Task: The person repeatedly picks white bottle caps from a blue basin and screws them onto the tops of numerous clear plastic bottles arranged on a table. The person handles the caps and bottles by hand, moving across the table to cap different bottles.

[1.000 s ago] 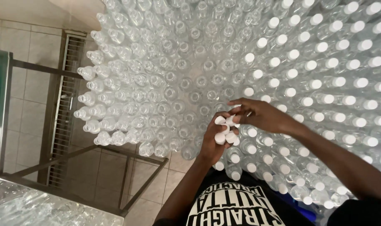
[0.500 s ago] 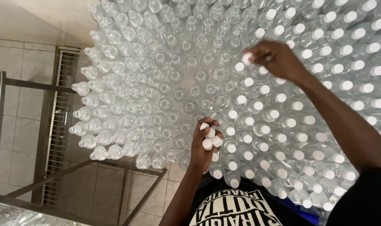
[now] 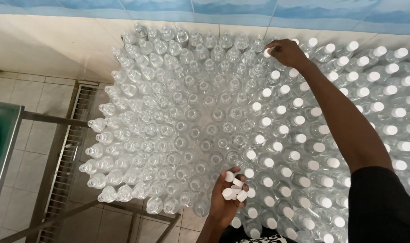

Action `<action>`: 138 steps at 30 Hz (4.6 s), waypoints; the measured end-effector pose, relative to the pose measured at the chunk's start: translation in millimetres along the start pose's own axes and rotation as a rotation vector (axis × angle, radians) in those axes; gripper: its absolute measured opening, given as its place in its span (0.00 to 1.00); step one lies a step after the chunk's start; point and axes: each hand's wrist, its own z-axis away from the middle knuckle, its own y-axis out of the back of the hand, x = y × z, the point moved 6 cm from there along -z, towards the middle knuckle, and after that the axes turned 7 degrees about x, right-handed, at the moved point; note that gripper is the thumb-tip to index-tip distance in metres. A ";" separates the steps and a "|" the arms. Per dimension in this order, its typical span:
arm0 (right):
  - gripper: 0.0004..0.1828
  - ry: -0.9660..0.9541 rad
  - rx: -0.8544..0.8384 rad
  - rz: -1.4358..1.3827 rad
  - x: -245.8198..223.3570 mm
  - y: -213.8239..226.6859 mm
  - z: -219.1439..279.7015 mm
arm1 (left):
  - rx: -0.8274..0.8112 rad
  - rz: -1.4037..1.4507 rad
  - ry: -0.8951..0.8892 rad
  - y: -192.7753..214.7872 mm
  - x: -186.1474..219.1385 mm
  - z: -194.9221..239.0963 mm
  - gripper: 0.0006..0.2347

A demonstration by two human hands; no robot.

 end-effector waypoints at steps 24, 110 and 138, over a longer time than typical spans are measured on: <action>0.14 0.300 0.149 0.329 -114.9 6.3 96.6 | -0.052 -0.197 -0.091 -35.5 21.5 -47.8 0.26; 0.23 -0.039 -0.305 0.120 -30.9 -7.2 -70.9 | 0.255 -0.273 -0.279 36.7 25.8 -4.0 0.20; 0.31 0.123 -0.690 -0.107 -236.2 -55.9 272.4 | 0.373 -1.388 -0.652 -67.2 50.3 -23.3 0.19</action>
